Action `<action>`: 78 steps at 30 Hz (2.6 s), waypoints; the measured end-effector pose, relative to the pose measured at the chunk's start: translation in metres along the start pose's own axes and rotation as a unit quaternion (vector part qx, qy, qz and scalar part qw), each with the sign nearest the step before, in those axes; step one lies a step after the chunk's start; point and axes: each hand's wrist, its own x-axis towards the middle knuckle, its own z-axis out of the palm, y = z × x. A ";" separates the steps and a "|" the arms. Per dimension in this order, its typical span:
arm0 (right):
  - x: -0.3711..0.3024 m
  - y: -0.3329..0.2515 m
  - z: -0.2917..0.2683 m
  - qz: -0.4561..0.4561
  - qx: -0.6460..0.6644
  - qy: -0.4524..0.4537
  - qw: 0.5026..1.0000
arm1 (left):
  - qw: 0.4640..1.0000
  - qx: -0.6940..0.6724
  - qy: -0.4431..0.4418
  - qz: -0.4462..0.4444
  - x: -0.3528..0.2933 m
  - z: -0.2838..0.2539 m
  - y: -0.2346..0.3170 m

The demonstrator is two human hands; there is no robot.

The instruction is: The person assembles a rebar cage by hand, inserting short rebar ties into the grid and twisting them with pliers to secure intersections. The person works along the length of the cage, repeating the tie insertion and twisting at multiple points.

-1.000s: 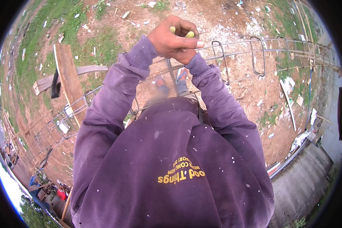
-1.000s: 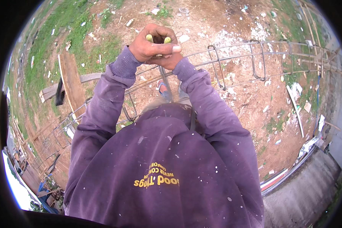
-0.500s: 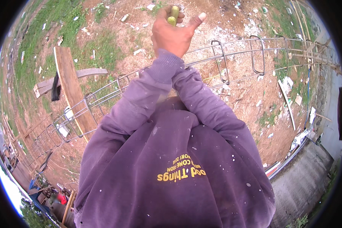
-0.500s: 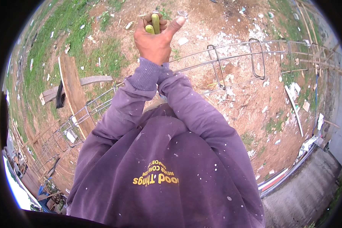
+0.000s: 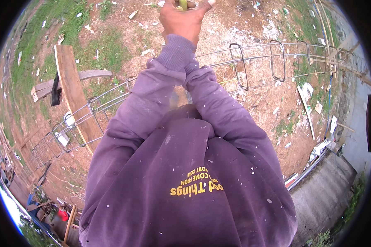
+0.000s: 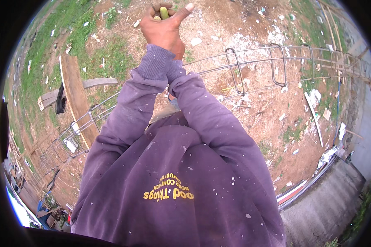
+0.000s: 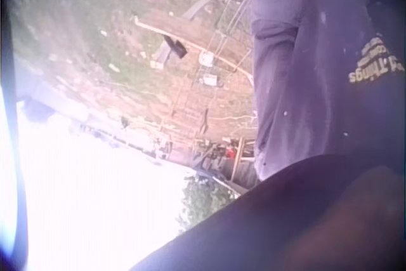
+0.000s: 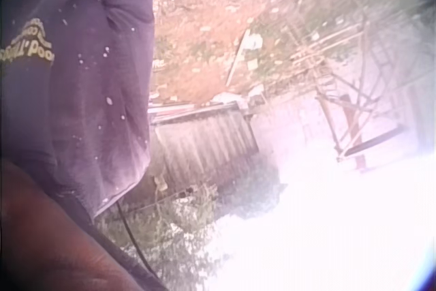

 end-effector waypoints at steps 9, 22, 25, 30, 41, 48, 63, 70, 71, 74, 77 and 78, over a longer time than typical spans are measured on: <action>0.021 0.008 -0.018 0.047 0.109 -0.105 0.987 | 0.925 -0.168 -0.313 -0.136 0.058 -0.026 -0.030; 0.007 0.023 0.005 -0.028 -0.004 0.122 0.992 | 0.943 -0.147 -0.275 -0.120 0.041 -0.014 -0.017; -0.006 0.005 0.011 0.027 -0.037 0.153 0.987 | 0.976 -0.109 -0.131 -0.134 0.016 -0.006 -0.009; -0.012 -0.011 -0.036 0.035 -0.020 -0.136 0.990 | 0.625 -0.415 -0.653 -0.104 0.044 -0.039 -0.003; -0.051 -0.034 -0.005 -0.082 0.009 -0.046 0.996 | 0.962 -0.246 -0.113 0.036 -0.015 -0.080 0.030; -0.113 -0.065 -0.074 -0.059 0.000 -0.224 0.973 | 0.983 -0.182 0.017 -0.015 -0.034 -0.110 0.037; -0.266 0.111 -0.391 0.167 0.528 0.197 0.809 | 0.804 -0.210 -0.555 0.050 -0.337 0.081 0.056; -0.315 0.228 -0.515 0.112 0.535 0.423 0.723 | 0.754 -0.176 -0.618 0.135 -0.376 0.148 0.070; -0.316 0.239 -0.527 0.121 0.512 0.448 0.723 | 0.766 -0.165 -0.611 0.115 -0.371 0.153 0.070; -0.302 0.263 -0.552 0.180 0.499 0.472 0.705 | 0.831 -0.139 -0.535 0.056 -0.356 0.177 0.063; -0.281 0.273 -0.564 0.231 0.522 0.432 0.698 | 0.869 -0.142 -0.473 -0.014 -0.342 0.215 0.053; -0.271 0.275 -0.568 0.273 0.492 0.407 0.719 | 0.873 -0.158 -0.460 -0.035 -0.336 0.230 0.051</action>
